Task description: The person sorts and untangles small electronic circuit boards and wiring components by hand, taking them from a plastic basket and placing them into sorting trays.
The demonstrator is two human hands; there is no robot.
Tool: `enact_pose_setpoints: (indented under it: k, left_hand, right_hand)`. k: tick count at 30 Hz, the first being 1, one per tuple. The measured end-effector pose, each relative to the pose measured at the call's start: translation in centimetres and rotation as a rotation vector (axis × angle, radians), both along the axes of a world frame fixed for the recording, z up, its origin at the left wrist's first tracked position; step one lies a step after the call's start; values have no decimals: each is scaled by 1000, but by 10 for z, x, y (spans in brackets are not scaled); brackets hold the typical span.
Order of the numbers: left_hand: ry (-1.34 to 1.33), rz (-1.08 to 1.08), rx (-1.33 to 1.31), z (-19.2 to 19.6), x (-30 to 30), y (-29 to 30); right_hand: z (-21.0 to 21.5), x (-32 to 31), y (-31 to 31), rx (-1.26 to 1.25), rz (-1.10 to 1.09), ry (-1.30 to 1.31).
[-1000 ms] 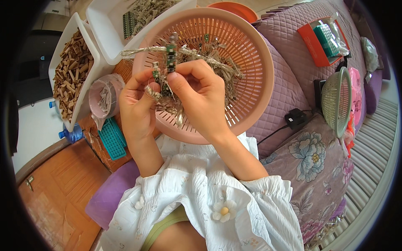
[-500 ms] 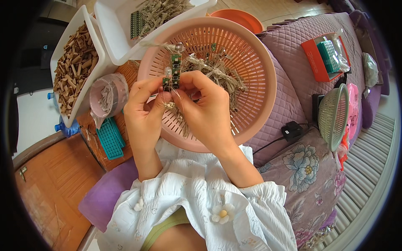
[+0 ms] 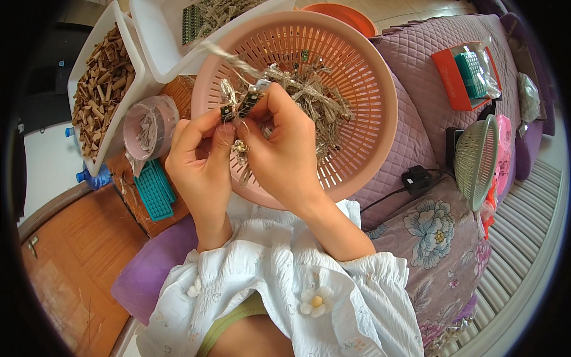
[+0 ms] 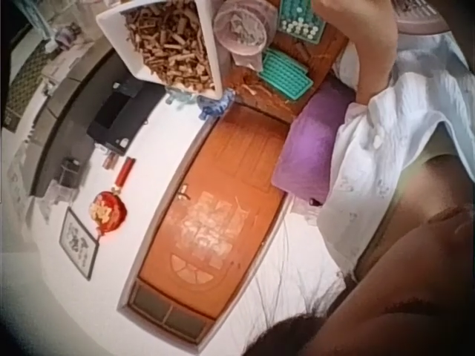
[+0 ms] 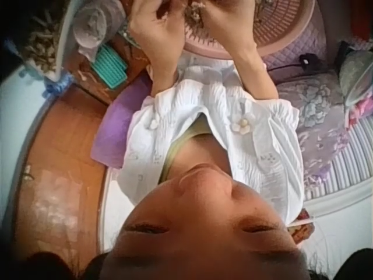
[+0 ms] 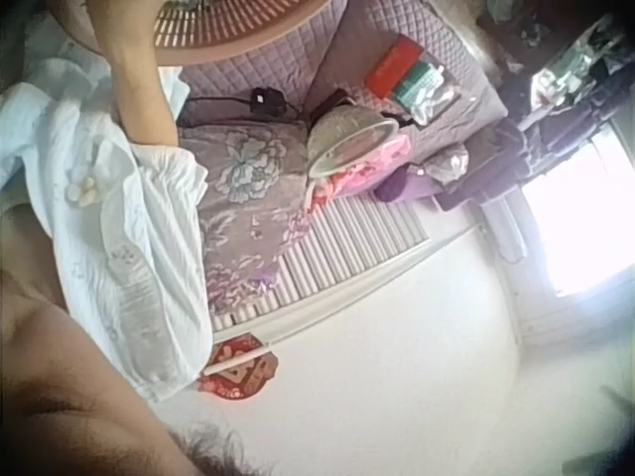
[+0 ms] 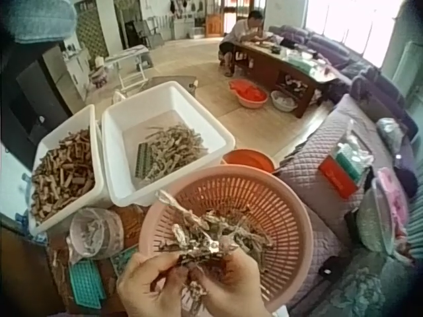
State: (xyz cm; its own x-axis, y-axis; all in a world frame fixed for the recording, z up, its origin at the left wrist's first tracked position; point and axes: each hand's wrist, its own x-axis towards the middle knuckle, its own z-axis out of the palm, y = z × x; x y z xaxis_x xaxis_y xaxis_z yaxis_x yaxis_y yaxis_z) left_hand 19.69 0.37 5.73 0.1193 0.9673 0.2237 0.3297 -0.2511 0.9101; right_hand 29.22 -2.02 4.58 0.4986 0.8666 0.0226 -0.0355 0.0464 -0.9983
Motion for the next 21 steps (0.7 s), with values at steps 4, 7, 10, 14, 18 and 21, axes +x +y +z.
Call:
enact_pose_setpoints:
  k: [4, 7, 10, 14, 18, 21]
  left_hand:
    - [75, 52, 42, 2, 3, -4]
    - [26, 90, 93, -2, 5, -5]
    - [50, 91, 110, -2, 4, -7]
    - [43, 92, 161, -4, 4, -7]
    - [-272, -14, -148, -9, 1, 3]
    - [-513, -92, -291, -18, 1, 10]
  right_hand:
    - [4, -3, -1, -43, -17, 52]
    - [7, -6, -1, -36, -38, 91]
    - [8, -7, 0, -40, -45, 171]
    - [5, -5, 1, -66, -28, 154]
    - [3, 0, 1, -58, 4, 93]
    - [4, -1, 1, -57, -37, 126]
